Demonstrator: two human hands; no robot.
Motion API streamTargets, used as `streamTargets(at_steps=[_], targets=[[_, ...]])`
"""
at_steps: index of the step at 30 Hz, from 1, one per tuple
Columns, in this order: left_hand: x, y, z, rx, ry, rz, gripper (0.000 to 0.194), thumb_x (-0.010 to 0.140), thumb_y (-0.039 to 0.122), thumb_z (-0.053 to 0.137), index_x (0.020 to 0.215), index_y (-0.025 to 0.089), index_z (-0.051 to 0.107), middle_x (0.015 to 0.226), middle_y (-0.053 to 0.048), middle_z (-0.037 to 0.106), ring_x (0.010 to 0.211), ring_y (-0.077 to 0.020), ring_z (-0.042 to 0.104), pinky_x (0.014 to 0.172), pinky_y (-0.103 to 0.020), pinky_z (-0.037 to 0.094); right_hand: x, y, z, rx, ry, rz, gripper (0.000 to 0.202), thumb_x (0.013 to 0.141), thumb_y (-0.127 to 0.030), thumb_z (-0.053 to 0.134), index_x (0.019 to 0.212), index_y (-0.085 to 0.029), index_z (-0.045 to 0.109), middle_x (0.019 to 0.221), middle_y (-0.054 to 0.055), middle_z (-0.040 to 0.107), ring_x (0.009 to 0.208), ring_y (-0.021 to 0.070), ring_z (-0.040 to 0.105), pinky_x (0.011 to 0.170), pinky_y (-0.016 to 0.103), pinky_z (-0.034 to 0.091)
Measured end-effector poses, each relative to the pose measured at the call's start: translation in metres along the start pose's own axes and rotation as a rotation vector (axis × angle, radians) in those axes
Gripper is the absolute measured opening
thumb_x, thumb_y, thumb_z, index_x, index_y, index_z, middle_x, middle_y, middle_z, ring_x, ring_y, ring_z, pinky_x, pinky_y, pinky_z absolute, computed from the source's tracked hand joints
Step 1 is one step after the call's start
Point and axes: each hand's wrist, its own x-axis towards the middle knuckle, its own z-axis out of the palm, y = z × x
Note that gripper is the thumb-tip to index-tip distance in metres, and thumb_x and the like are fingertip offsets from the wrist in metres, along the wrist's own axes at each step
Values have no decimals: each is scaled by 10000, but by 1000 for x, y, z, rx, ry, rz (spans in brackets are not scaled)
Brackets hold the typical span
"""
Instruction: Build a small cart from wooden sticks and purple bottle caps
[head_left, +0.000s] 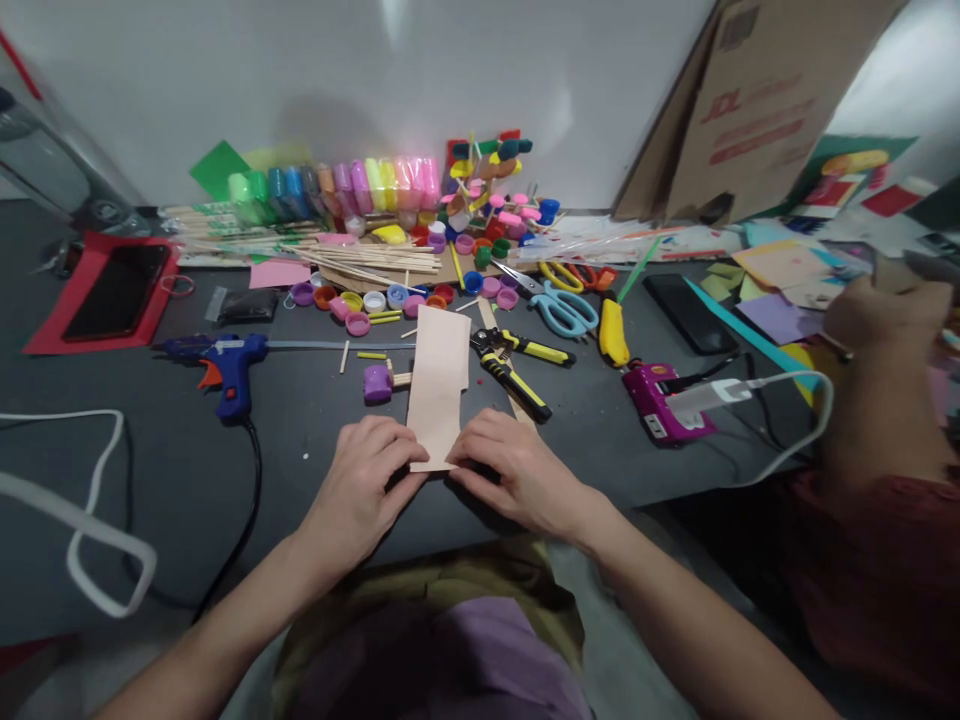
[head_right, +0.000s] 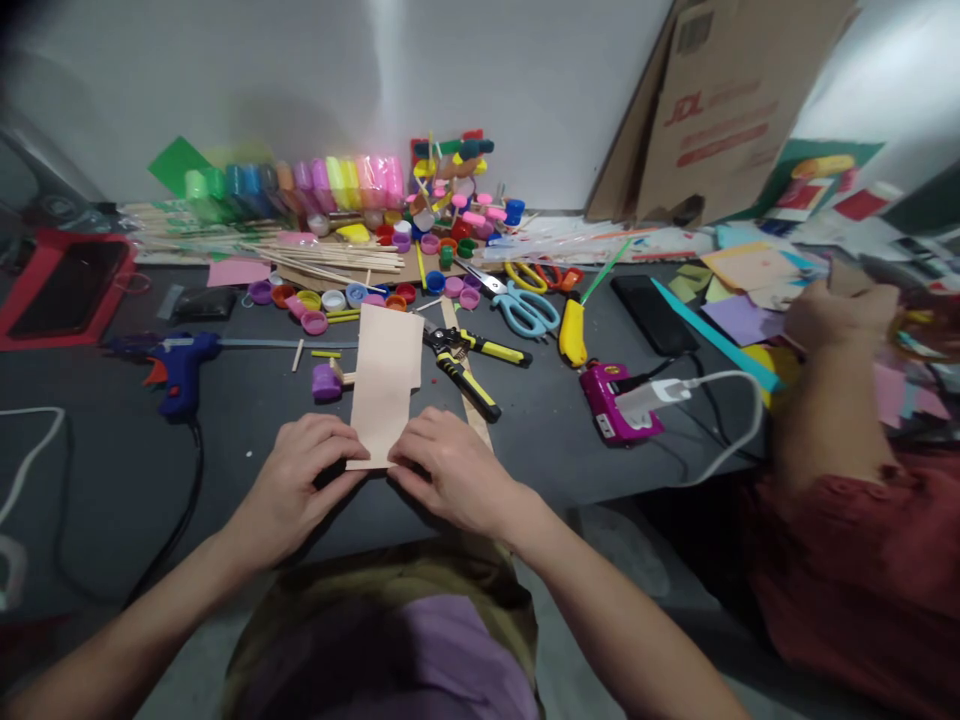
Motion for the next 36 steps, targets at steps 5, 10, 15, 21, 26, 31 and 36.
streamTargets(at_steps=[5, 10, 15, 21, 26, 31, 36], targets=[[0, 2, -3, 15, 2, 4, 48, 950, 193, 603, 914, 185, 632, 934, -32, 664, 954, -200, 556, 836, -356, 351, -3, 4, 4, -108, 14, -64, 173, 983, -236, 568, 924, -155, 709, 909, 78, 703, 853, 199, 562, 761, 327, 419], [-6, 4, -1, 20, -35, 9, 79, 958, 197, 592, 896, 191, 639, 904, -21, 674, 938, -199, 559, 837, -362, 339, -9, 4, 12, -195, 40, -97, 210, 997, -222, 539, 910, -154, 718, 882, 78, 695, 818, 191, 541, 722, 319, 403], [-14, 8, 3, 51, -44, 6, 99, 956, 191, 590, 889, 202, 663, 907, -16, 681, 942, -207, 575, 830, -376, 315, -13, -2, 18, -243, 38, -104, 203, 992, -174, 524, 879, -129, 687, 887, 86, 694, 815, 190, 526, 733, 324, 401], [-18, 14, 5, 95, -6, -49, 112, 947, 169, 587, 866, 189, 662, 913, -33, 688, 953, -225, 583, 826, -392, 313, -15, -6, 16, -242, 7, -75, 189, 992, -172, 525, 891, -132, 679, 921, 90, 686, 850, 198, 526, 749, 334, 397], [-21, 17, 7, 117, -5, -111, 129, 946, 177, 582, 831, 186, 638, 917, -44, 684, 974, -239, 577, 840, -403, 327, -13, -8, 15, -247, -37, -19, 225, 1013, -194, 486, 904, -128, 671, 917, 96, 671, 848, 204, 518, 753, 338, 384], [-21, 17, 8, 134, -10, -139, 123, 953, 196, 566, 852, 194, 635, 951, -53, 685, 1008, -250, 572, 850, -412, 345, -9, -11, 14, -300, -88, 48, 267, 1025, -222, 460, 878, -131, 664, 888, 91, 652, 817, 210, 497, 728, 342, 349], [-18, 18, 8, 185, -11, -165, 177, 960, 194, 538, 799, 191, 610, 942, -66, 685, 999, -258, 571, 839, -428, 355, -7, -15, 11, -338, -120, 118, 242, 1007, -220, 483, 868, -144, 665, 850, 78, 643, 794, 214, 496, 728, 350, 327]])
